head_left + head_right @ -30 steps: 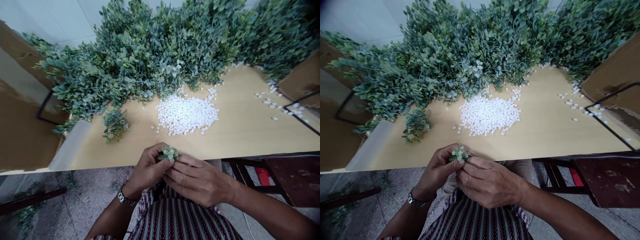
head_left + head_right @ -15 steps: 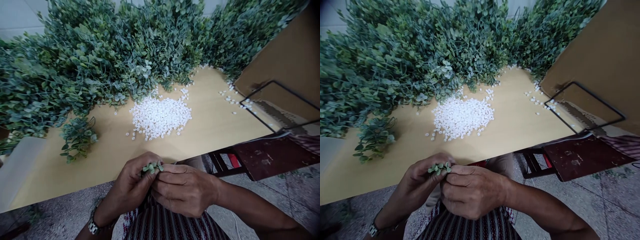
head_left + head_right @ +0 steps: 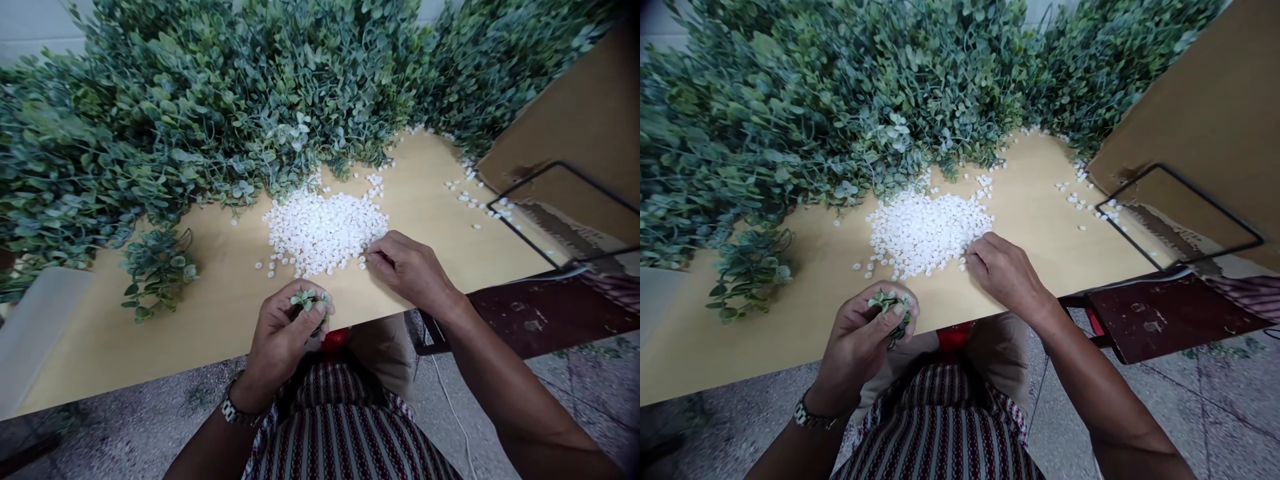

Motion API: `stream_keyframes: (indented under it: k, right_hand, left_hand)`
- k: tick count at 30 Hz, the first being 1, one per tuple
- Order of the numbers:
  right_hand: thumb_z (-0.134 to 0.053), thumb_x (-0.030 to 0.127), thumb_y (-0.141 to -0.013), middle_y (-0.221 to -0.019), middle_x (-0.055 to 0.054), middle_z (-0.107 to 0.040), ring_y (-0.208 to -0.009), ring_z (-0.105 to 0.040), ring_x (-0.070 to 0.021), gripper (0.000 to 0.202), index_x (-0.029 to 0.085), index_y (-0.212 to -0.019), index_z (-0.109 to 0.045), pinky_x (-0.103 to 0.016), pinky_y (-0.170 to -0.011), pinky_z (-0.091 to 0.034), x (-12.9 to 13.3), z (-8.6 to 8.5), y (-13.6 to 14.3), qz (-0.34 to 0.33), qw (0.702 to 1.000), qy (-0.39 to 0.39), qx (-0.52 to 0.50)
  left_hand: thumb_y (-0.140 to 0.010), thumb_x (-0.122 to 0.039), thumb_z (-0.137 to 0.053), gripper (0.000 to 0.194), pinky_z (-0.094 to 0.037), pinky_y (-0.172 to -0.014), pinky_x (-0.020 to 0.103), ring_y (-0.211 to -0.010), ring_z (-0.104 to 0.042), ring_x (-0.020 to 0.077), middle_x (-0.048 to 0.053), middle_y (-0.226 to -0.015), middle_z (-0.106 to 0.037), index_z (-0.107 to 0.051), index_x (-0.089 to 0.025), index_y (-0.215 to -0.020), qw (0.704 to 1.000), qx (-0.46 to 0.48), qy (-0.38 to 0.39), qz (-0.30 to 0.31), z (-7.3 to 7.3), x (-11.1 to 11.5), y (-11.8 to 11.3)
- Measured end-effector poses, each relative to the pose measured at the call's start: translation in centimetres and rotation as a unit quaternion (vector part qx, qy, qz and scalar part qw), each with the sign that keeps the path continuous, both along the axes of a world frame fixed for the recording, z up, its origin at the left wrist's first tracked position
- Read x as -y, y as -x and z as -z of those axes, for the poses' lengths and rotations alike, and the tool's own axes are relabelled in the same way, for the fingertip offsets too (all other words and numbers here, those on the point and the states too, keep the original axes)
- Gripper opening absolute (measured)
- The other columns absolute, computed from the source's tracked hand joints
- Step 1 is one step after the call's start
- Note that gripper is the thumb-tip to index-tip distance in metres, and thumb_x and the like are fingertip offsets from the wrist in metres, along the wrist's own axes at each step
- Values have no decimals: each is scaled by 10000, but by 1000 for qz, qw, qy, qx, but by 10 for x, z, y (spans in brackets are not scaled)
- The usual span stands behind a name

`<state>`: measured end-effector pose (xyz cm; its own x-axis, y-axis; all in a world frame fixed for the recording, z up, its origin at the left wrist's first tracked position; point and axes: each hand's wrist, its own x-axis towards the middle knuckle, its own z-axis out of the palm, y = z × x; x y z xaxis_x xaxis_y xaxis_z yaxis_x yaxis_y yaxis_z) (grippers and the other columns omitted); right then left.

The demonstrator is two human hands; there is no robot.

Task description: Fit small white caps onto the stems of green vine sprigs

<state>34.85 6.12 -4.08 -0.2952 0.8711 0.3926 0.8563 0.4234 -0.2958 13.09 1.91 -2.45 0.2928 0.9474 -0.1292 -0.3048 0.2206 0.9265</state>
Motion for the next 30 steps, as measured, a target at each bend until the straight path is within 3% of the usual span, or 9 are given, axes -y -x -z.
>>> stream_keyframes:
  k: [4,7,10,13,19,21,24,30]
  right_hand:
    - [-487,159,-854,-773,-71,-629,-726,-593,-178,149,152,-796,-624,-302,-658,-472,6,3,0,15,999,-31,-42]
    - [-539,193,-850,-749,-34,-610,-686,-570,-148,82,178,-804,-604,-278,-630,-464,16,-2,4,31,978,7,-208]
    - [-596,227,-834,-673,8,-572,-609,-528,-115,74,182,-776,-602,-232,-547,-435,30,-9,17,-53,908,110,-401]
    - [-646,267,-810,-662,13,-568,-596,-504,-102,114,168,-757,-625,-225,-539,-416,42,-9,34,-130,823,210,-511]
    - [-712,277,-762,-656,21,-555,-605,-489,-85,121,179,-709,-663,-215,-572,-399,49,0,47,-130,676,329,-647]
    - [-719,267,-755,-657,19,-547,-602,-492,-86,105,187,-703,-675,-215,-568,-397,50,0,47,-134,640,346,-673]
    - [-726,263,-747,-654,17,-536,-598,-489,-90,89,195,-706,-688,-219,-559,-388,51,1,47,-143,620,345,-690]
    - [-717,263,-758,-660,15,-533,-606,-493,-98,87,196,-715,-683,-230,-567,-383,53,4,46,-160,625,341,-684]
  left_hand:
    - [-773,-276,-658,136,-370,-476,231,-506,-487,92,17,-667,-589,-639,-146,-738,1000,-8,-11,3,3,0,0]
    - [-765,-284,-659,140,-365,-475,243,-504,-479,102,16,-630,-583,-644,-151,-725,1000,-20,-19,5,5,1,0]
    - [-753,-249,-656,97,-377,-485,246,-519,-489,107,15,-653,-594,-650,-157,-723,999,-22,-34,-2,4,2,-3]
    - [-743,-189,-649,50,-389,-513,239,-541,-495,102,9,-653,-590,-663,-153,-712,998,-38,-54,-5,1,3,-7]
    - [-729,-141,-632,69,-374,-504,211,-532,-456,82,-16,-586,-536,-643,-140,-661,995,-56,-82,6,-2,5,-14]
    - [-727,-128,-622,64,-369,-490,202,-525,-445,75,-19,-590,-534,-637,-134,-665,995,-55,-85,9,-2,6,-15]
    - [-724,-95,-601,72,-357,-466,188,-500,-428,61,-29,-577,-527,-629,-130,-669,995,-52,-87,19,-3,7,-17]
    - [-718,-56,-558,112,-343,-458,169,-489,-409,49,-43,-559,-506,-613,-124,-648,992,-71,-107,14,-7,8,-19]
